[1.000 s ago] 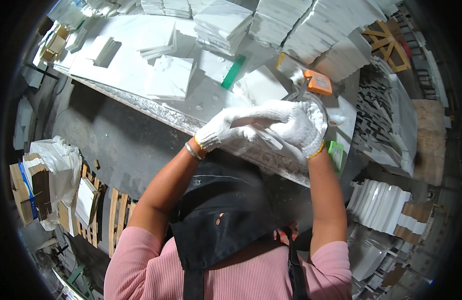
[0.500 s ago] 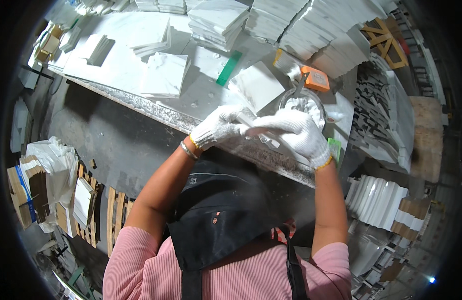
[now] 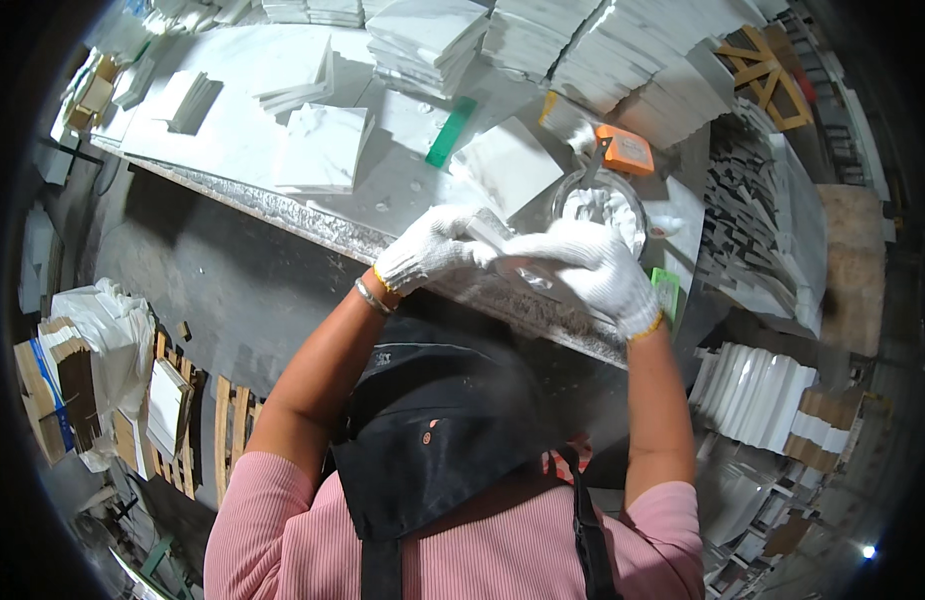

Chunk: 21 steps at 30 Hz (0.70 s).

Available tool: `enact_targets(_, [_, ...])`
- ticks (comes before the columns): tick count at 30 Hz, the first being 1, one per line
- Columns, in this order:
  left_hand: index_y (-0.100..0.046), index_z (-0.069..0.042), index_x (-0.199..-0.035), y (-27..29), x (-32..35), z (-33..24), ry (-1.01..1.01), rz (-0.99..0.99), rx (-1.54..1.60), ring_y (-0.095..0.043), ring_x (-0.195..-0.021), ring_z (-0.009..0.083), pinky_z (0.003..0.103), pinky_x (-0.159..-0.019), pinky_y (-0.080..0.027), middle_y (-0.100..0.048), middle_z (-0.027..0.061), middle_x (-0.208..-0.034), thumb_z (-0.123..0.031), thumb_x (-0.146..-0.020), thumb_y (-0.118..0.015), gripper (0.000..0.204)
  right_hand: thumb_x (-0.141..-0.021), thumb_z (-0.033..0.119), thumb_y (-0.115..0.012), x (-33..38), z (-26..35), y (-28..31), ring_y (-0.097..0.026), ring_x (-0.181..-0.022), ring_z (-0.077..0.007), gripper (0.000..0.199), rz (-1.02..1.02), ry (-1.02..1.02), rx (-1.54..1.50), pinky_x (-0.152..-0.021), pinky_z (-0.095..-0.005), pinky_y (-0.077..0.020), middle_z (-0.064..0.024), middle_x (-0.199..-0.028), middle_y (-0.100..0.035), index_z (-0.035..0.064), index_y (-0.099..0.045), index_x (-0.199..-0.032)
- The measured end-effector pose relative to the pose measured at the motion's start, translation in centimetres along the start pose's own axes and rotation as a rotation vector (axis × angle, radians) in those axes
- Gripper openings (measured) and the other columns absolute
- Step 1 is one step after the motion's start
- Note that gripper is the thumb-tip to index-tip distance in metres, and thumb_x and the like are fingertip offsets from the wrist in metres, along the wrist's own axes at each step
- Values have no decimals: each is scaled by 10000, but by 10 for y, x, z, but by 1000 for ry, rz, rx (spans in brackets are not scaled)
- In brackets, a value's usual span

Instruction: The person applies a white paste to the edges of small white rectangular tiles using a metal spatula, then wipes the edges with a green sponge. The person handles tiles one at a time, repeatedly scooping paste and spreading it along the tile edges before wiping them clean.

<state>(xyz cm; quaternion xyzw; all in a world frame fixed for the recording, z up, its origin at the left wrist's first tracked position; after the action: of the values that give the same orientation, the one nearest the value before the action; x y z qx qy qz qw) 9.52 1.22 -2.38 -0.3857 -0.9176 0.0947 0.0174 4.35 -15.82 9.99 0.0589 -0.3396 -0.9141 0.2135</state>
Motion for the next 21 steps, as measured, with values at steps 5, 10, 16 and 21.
enact_targets(5, [-747,-9,-948,-1,0,-9,17,17,-70,-639,-837,112,274,-745,-513,-709,43,-930,-103,-830,-777,154,-702,-69,-626,-5,-6,0,-660,-865,-200,472,73,-30,-17,-834,-301,-508,-105,-938,-725,42,-752,-1143])
enact_targets(10, [-729,-8,-998,-4,2,-12,35,17,57,-627,-830,114,289,-750,-520,-704,40,-912,-156,-830,-796,234,-720,-80,-632,56,-22,11,-708,-1032,-234,447,18,-110,-62,-911,-316,-527,-135,-1097,-752,-3,-737,-1147])
enact_targets(16, [-721,-2,-1012,-4,0,-12,2,16,72,-620,-828,109,280,-761,-523,-697,32,-937,-105,-829,-769,216,-768,-81,-629,21,-11,12,-686,-1009,-188,435,-113,-97,-269,-885,-294,-529,-107,-1085,-740,22,-730,-1179])
enact_targets(21, [-726,0,-1031,1,-1,-8,40,-5,-88,-621,-826,102,273,-763,-521,-698,27,-952,-68,-818,-754,225,-758,-45,-645,-15,-24,-7,-611,-859,-173,418,-34,-33,-122,-820,-284,-497,-91,-950,-698,16,-726,-1164])
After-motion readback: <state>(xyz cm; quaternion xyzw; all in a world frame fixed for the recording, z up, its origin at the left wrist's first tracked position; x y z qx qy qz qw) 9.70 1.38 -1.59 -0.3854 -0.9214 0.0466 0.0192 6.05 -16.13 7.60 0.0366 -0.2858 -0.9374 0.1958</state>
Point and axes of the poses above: each hand's wrist, its own x-axis away from the middle knuckle, its own y-axis out of the back of the hand, z = x × y, the point moved 5 cm from there along -x, towards the middle knuckle
